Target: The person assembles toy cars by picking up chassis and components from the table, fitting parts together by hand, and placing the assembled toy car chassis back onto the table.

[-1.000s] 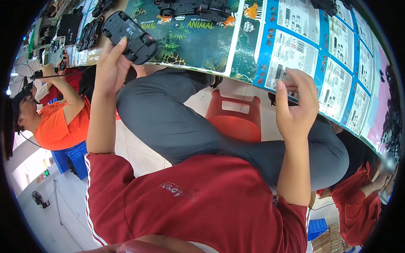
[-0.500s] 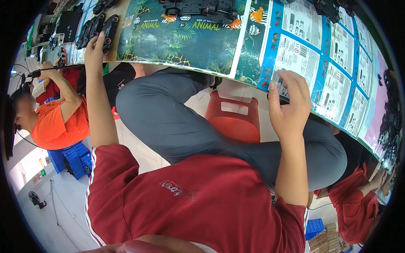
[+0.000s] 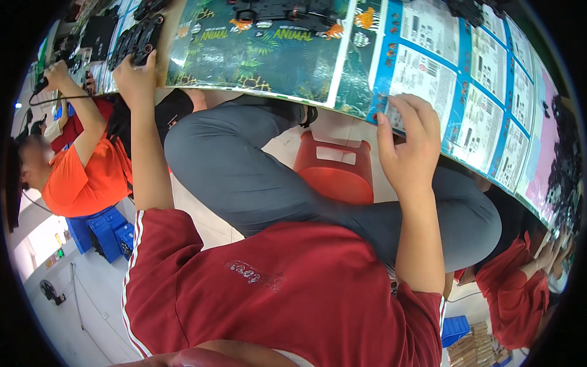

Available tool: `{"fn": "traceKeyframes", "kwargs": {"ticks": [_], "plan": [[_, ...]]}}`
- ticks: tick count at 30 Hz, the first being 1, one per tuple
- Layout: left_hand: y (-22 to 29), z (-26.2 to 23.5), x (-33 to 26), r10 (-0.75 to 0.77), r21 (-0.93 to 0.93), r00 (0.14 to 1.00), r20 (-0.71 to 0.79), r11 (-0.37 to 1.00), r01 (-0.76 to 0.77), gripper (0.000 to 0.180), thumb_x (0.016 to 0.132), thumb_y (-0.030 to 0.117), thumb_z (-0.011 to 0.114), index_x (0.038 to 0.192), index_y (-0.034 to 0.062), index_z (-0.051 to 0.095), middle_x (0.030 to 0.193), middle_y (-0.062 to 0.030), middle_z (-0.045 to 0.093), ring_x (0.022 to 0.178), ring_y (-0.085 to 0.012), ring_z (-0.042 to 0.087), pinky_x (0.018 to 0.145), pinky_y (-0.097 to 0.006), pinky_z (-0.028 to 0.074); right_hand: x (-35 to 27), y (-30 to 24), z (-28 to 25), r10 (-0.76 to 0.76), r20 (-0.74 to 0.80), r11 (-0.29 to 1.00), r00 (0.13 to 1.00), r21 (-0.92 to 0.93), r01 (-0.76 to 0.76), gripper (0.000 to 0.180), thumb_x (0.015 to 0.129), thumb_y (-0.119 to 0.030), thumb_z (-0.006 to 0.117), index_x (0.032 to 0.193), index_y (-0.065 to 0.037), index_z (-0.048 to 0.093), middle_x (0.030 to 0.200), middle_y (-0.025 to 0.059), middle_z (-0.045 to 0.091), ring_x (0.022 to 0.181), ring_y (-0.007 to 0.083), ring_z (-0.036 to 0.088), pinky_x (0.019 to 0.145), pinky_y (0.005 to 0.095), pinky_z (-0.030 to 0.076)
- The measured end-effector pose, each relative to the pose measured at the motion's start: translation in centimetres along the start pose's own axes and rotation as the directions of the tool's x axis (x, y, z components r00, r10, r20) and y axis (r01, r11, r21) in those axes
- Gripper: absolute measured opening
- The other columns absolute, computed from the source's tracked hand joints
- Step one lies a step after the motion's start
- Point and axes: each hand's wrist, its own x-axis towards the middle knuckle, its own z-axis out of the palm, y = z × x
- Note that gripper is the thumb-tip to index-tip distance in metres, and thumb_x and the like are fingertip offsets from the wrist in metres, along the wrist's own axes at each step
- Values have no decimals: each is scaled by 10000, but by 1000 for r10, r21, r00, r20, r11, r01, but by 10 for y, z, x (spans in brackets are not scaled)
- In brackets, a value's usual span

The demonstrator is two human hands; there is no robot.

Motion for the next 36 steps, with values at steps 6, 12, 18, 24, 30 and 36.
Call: {"fn": "traceKeyframes", "kwargs": {"ticks": [6, 12, 18, 24, 30, 36], "plan": [[64, -19, 13, 226, -210, 974, -12, 952, -224, 501, 864, 331, 810, 1210, -9, 686, 1067, -183, 646, 975, -315, 635, 887, -406, 520, -3, 5, -8, -4, 29, 999, 1000, 34, 3, 275, 840, -38, 750, 1105, 7, 692, 1134, 166, 656, 1045, 361, 639, 896, 418, 516], [166, -58, 33, 421, -666, 895, 146, 711, -226, 336, 896, 232, 757, 1162, 36, 690, 966, -131, 647, 758, -274, 597, 726, -386, 504, 11, 5, -24, 118, 131, 980, 984, 143, -137, 289, 856, -18, 741, 1138, 5, 680, 1154, 140, 640, 857, 274, 677, 737, 336, 559], [248, -77, 8, 801, -879, 598, -6, 281, -386, 239, 905, 195, 695, 1097, 53, 679, 956, -123, 655, 884, -334, 681, 742, -435, 551, 27, 15, -32, 26, 241, 995, 970, 86, -48, 284, 864, -51, 743, 1135, 2, 680, 1152, 148, 640, 811, 284, 669, 723, 341, 570], [302, -66, -32, 914, -888, 397, -84, 113, -447, 172, 862, 204, 667, 996, 99, 644, 867, -85, 639, 795, -298, 693, 654, -445, 556, 77, 53, -31, 86, 111, 995, 990, -53, -81, 425, 882, -173, 770, 1261, -12, 661, 1188, 180, 639, 881, 293, 689, 723, 351, 564], [305, -62, -32, 865, -902, 482, -137, 93, -423, 181, 844, 205, 673, 992, 109, 632, 816, -62, 615, 740, -279, 685, 598, -432, 533, 145, 65, 35, 213, -233, 976, 949, -2, -219, 563, 819, -352, 803, 1229, 9, 668, 1140, 207, 660, 975, 347, 678, 843, 413, 550], [305, -62, -31, 861, -914, 497, -109, 110, -391, 159, 845, 176, 698, 971, 97, 642, 840, -63, 618, 740, -299, 658, 602, -421, 518, 195, 17, 56, 446, -361, 850, 819, -116, -514, 737, 822, -462, 754, 1350, 11, 550, 1199, 296, 644, 1145, 447, 632, 978, 489, 513]]}}
